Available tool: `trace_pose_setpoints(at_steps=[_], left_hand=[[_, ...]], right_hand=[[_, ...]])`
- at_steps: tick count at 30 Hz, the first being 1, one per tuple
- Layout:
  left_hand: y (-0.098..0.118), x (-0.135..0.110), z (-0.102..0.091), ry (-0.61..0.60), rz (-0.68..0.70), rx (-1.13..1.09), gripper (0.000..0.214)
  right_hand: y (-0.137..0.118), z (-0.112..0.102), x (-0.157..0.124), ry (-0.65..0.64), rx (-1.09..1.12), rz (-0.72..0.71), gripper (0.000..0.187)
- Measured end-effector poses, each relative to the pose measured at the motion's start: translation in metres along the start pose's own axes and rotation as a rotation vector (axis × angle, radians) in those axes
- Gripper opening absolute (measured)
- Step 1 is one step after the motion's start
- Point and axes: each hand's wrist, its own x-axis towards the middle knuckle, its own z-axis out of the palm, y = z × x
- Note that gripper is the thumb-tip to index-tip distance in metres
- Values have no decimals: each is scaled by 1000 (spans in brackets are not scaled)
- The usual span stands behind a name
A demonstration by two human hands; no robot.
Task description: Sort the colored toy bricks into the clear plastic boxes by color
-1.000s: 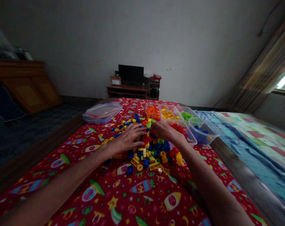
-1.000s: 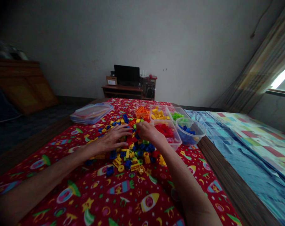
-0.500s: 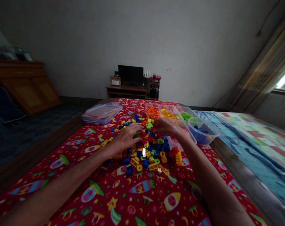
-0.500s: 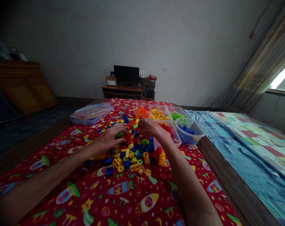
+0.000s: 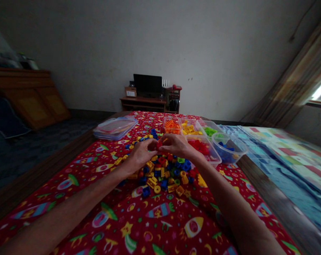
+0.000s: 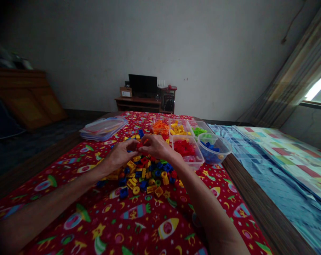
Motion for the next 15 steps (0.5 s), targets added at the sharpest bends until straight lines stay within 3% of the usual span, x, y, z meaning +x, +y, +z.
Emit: trace_pose_setpoints(at_steps=[5,10,12,15], left_hand=[[4,-1,-3,20,-18,-87,40],[12,-2,-11,-34,89,16,22],[14,-2,-14,-37,126,79,18],[16,-1,-20,-11,161,154,19]], right_hand=[[5,-8,-1,83,-58,13,18],[15,-38,-5,244,-91,119,19],[16,-42,-6,244,-108,164,17],[10,-32,-6,155,-176,130,16]])
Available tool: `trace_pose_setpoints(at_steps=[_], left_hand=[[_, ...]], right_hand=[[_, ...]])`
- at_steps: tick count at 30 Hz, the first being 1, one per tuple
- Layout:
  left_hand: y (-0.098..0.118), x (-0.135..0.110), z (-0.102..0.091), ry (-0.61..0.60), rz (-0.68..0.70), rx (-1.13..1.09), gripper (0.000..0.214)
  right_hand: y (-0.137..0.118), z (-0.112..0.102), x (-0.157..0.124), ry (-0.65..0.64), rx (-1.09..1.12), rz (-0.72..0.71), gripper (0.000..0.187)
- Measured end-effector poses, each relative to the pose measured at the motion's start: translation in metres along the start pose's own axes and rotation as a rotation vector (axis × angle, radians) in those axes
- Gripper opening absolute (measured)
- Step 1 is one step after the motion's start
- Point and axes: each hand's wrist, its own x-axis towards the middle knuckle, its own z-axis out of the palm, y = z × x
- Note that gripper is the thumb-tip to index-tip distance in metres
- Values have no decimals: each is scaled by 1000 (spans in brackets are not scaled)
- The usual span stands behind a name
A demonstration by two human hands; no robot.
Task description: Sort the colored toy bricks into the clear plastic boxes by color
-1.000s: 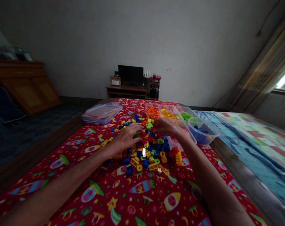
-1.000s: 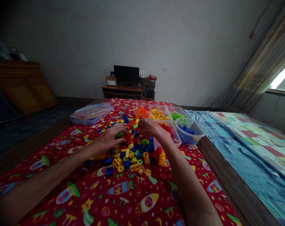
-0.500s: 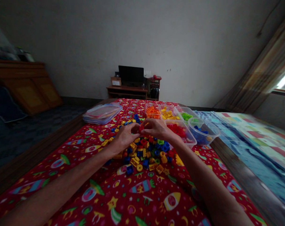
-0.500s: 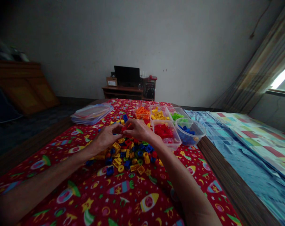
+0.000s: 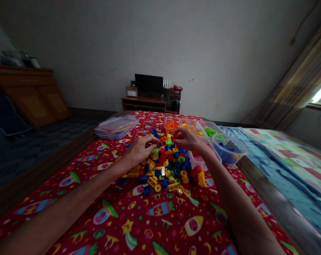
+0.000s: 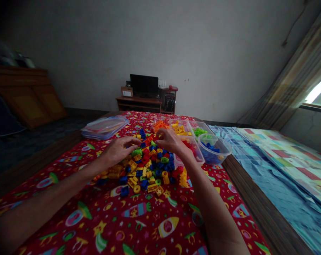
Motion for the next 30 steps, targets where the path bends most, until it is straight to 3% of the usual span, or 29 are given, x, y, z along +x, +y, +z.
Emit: trace_pose_setpoints(at_steps=[6,8,11,20,30], left_hand=[[-7,4,-14,43,-29,59,25],[-8,4,-15,42,-26,75,26],[-8,4,-14,29,-6,105,27],[-9,3,-14,4,50,172,26],[-3,0,-10,-127,101,170,25]], right_hand=[[-23,43,-11,-275,-352,-220,18],[-25,51,-15,-303,-478,-248,21],[-22,53,-15,-293,-494,-279,25],[-10,8,-7,-141,-154,-195,17],[43,-52,-11,188,-390,127,22]])
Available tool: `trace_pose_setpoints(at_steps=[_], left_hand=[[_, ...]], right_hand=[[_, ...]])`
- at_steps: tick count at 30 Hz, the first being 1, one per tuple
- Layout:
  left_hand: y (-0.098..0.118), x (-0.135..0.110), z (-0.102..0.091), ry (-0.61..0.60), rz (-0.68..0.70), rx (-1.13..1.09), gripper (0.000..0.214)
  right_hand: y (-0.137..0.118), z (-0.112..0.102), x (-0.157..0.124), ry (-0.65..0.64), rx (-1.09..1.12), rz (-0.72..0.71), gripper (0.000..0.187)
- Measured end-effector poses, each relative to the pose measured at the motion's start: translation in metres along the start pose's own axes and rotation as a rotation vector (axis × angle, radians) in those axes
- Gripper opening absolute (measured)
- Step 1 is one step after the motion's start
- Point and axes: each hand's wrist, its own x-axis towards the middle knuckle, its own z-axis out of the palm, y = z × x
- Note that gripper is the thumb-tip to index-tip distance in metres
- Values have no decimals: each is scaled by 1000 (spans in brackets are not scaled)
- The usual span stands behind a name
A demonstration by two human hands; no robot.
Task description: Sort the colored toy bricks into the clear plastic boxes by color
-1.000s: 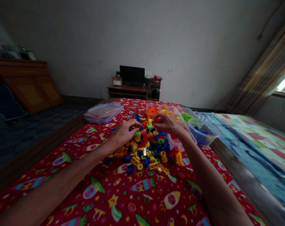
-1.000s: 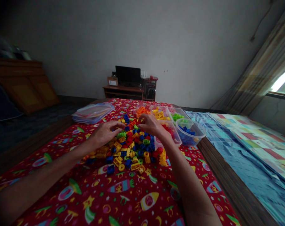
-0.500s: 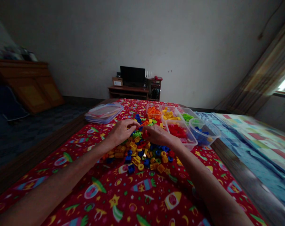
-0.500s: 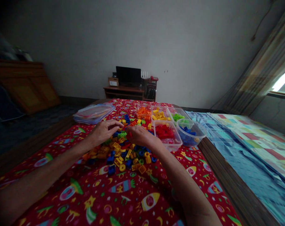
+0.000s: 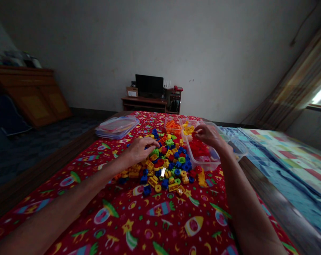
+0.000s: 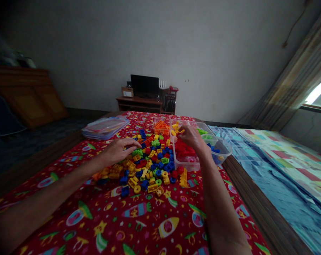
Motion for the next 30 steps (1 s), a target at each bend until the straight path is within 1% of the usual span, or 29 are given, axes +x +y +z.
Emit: trace_pose_setpoints(at_steps=[3,6,9,13,16,20,23,26,28,30], left_hand=[[1,-1,2,-14,23,20,24],[-2,-1,2,-19,40,43,25],[-10,1,-1,-12,50,64,26],[-25,3,-5,-2,11,106,28],[-34,1,0,-38,-6,131,35],[-39,-5,16,-146,42,146,50],[-41,-9,25,-187,102,180,48],[-46,-8,24,-195,108,214,43],[-46,-6,21,-177,105,220,37],[-42,-3,17,-137,121,209,31]], right_hand=[[8,-3,2,94,-7,57,27],[6,-5,3,207,-23,60,30],[-4,-5,2,203,-31,5,27],[-21,-1,-1,145,-52,-91,25],[-34,10,-5,25,-59,-164,24],[-54,37,-11,-173,-50,-337,24],[-69,62,-17,-285,-73,-445,27],[-81,78,-22,-306,-183,-470,30],[-84,80,-23,-286,-234,-465,29],[-82,78,-22,-276,-247,-448,26]])
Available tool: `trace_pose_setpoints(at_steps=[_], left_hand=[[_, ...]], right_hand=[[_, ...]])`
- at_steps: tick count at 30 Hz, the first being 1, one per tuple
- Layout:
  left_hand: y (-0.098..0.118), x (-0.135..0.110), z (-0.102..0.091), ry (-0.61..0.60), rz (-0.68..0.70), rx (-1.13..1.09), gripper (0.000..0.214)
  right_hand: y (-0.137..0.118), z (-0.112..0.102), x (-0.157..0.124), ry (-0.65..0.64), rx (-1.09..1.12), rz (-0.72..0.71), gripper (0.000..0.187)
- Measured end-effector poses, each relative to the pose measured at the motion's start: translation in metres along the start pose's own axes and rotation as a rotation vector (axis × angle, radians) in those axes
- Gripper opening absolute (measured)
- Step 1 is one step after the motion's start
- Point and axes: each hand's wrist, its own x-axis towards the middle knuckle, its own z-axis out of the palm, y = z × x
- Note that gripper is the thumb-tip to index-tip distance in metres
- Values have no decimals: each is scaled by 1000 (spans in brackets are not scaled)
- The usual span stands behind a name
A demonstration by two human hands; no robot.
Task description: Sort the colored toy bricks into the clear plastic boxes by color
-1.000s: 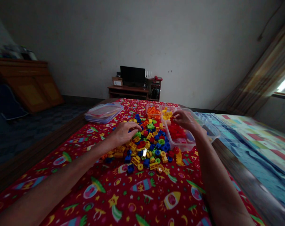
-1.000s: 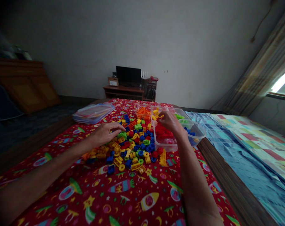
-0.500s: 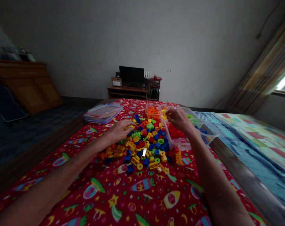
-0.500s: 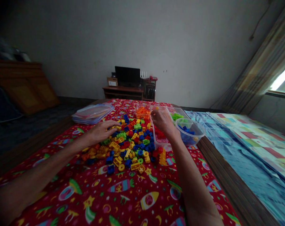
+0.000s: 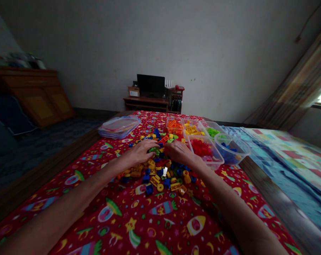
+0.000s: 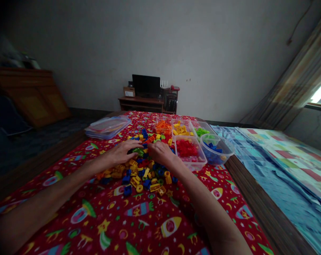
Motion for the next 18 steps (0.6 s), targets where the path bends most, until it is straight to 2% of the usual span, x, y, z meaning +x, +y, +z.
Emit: trace_pose_setpoints(at_steps=[2,5,7,11,15,18], left_hand=[[7,1,-4,21,31,-26,26],[20,-2,-6,-26,81,-30,21],[25,-6,-3,-45,79,29,25],[15,-9,4,-37,15,63,36],[3,-2,1,-9,-80,5,26],[2,2,-5,6,-155,-36,20]], right_hand=[[5,-3,-2,20,7,24,23],[12,-7,-5,83,39,35,22],[15,-7,-6,109,58,31,24],[15,-4,-3,105,48,72,26],[8,-1,0,49,84,12,45],[1,-3,0,35,115,-42,46]])
